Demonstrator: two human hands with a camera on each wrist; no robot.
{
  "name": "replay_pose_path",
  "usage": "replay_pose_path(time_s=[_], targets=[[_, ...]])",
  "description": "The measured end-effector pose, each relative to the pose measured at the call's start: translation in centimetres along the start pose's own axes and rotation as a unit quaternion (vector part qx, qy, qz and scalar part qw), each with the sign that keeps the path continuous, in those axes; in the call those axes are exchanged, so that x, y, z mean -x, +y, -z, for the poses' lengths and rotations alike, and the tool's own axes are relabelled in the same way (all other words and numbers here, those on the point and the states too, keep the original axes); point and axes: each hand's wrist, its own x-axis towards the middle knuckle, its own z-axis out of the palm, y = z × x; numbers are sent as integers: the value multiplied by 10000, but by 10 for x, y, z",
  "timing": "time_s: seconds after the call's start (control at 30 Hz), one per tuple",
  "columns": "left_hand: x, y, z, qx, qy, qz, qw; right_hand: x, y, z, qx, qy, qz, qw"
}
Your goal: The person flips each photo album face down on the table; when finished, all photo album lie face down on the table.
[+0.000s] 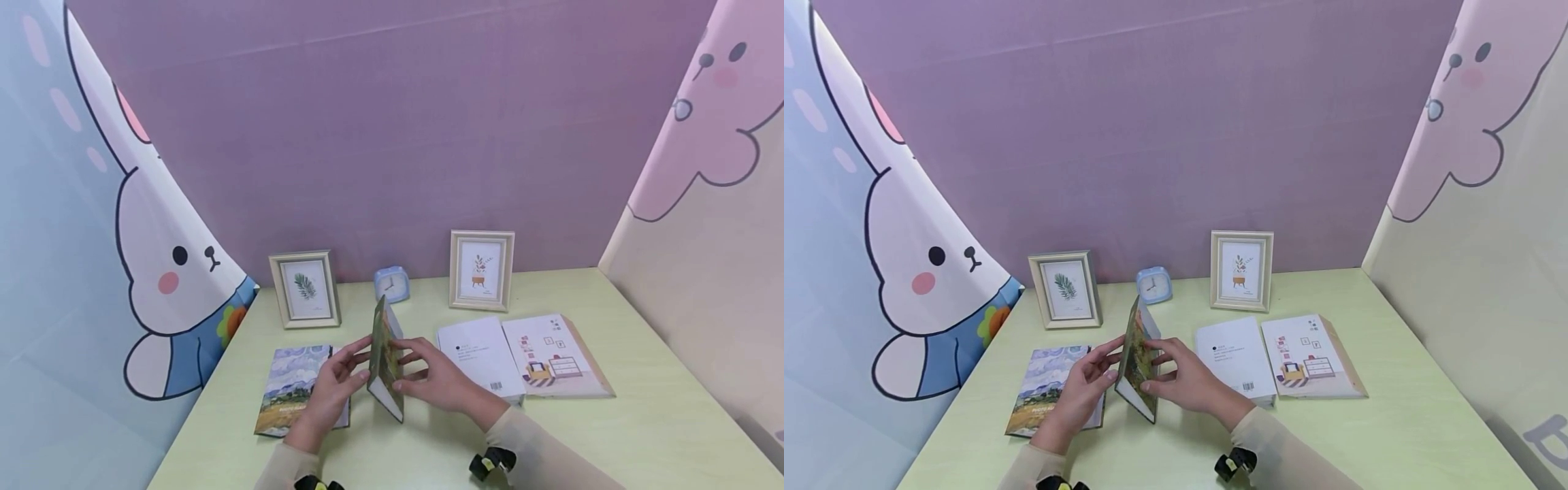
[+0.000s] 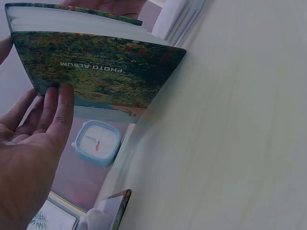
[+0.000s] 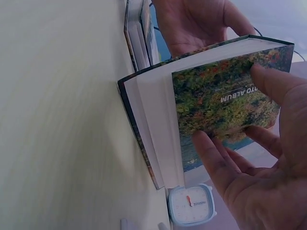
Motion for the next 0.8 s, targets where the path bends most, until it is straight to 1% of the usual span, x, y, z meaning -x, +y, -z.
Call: replay_pose_path(time_s=[0.2, 0.4, 0.5, 0.63, 0.73, 0.8], targets=[[0, -1, 0, -33, -60, 132, 9999, 2, -2, 4, 30, -74, -237, 9997], [1, -2, -1, -42, -114, 130, 9998, 3, -2, 8, -75, -116, -421, 9990], [0, -3, -2, -28, -201, 57, 9998, 3, -2, 11, -92, -79, -387, 9992], [-1, -6, -3, -38, -385, -78, 9992, 2, -5, 15, -63, 3, -183, 9998], [-1, -7, -4, -47, -436, -86, 9990, 3, -7, 19, 31, 28, -144, 9999], [-1, -7, -6, -57, -448, -56, 9990, 3, -7, 20, 45, 14, -193, 9998]])
